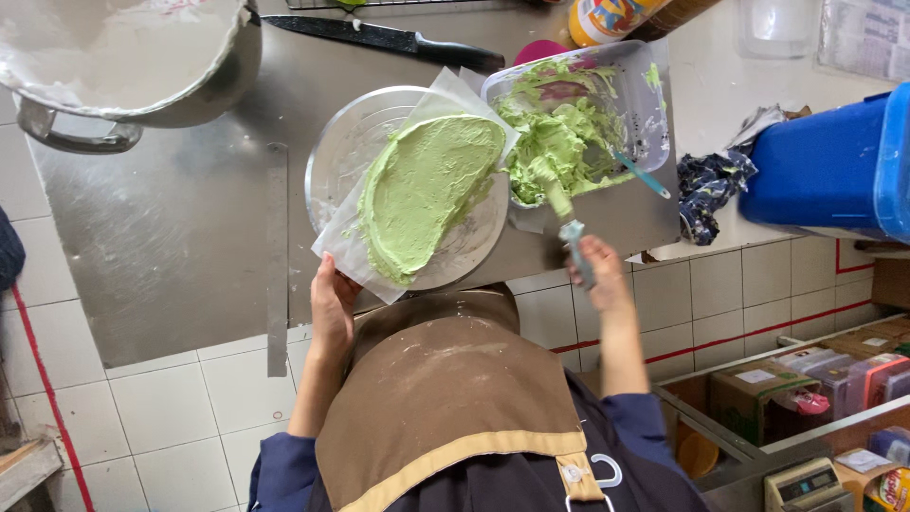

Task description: The person spreads a green cream filling onto a thin cake layer using a small spatula, then folds the cake over the filling and presses the edges together by hand.

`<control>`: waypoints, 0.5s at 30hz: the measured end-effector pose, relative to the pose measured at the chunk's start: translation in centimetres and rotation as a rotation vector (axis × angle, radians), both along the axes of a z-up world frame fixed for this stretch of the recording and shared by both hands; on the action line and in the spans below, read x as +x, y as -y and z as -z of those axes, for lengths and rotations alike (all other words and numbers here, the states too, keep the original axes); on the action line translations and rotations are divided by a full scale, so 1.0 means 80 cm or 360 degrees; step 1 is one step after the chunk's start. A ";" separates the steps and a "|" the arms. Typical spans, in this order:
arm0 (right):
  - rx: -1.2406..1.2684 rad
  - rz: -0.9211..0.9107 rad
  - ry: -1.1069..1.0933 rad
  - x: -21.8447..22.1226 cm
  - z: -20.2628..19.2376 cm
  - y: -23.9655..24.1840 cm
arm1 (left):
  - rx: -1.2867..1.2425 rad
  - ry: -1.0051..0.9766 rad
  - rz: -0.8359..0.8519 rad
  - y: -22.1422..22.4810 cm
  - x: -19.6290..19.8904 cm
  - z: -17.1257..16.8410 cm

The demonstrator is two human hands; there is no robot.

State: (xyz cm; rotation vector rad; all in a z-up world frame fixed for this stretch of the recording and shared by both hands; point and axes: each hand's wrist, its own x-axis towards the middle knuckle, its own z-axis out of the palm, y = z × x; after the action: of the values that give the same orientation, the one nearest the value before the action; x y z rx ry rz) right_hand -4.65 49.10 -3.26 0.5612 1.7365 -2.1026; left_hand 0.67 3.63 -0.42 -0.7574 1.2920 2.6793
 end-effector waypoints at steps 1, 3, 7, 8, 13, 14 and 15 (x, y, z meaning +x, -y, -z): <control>-0.0002 -0.0034 0.0042 0.011 0.010 0.006 | 0.0003 0.0003 -0.0019 -0.001 0.000 0.000; -0.0065 0.0040 0.0076 0.029 0.019 0.012 | 0.0000 0.0005 -0.0028 0.000 -0.001 0.001; 0.0130 0.0062 0.0179 0.054 -0.007 -0.004 | -0.0042 0.0028 -0.0030 0.004 -0.001 0.003; 0.0128 0.0064 0.0165 0.059 -0.018 -0.017 | -0.0069 0.0028 -0.0041 0.004 -0.002 0.004; 0.0431 0.0132 -0.0060 0.061 -0.061 -0.039 | -0.0023 0.0067 -0.0119 0.000 -0.003 0.007; 0.0434 0.0132 -0.0062 0.055 -0.057 -0.032 | -0.0004 0.0089 -0.0147 -0.001 -0.004 0.007; 0.0708 0.0225 -0.0329 0.044 -0.047 -0.016 | 0.0000 0.0087 -0.0147 -0.003 -0.004 0.006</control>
State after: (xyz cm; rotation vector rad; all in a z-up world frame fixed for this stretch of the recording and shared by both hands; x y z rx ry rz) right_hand -1.10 50.35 0.48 0.6168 2.3726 -1.9210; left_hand 0.36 3.86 -0.92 -0.9050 1.2749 2.7081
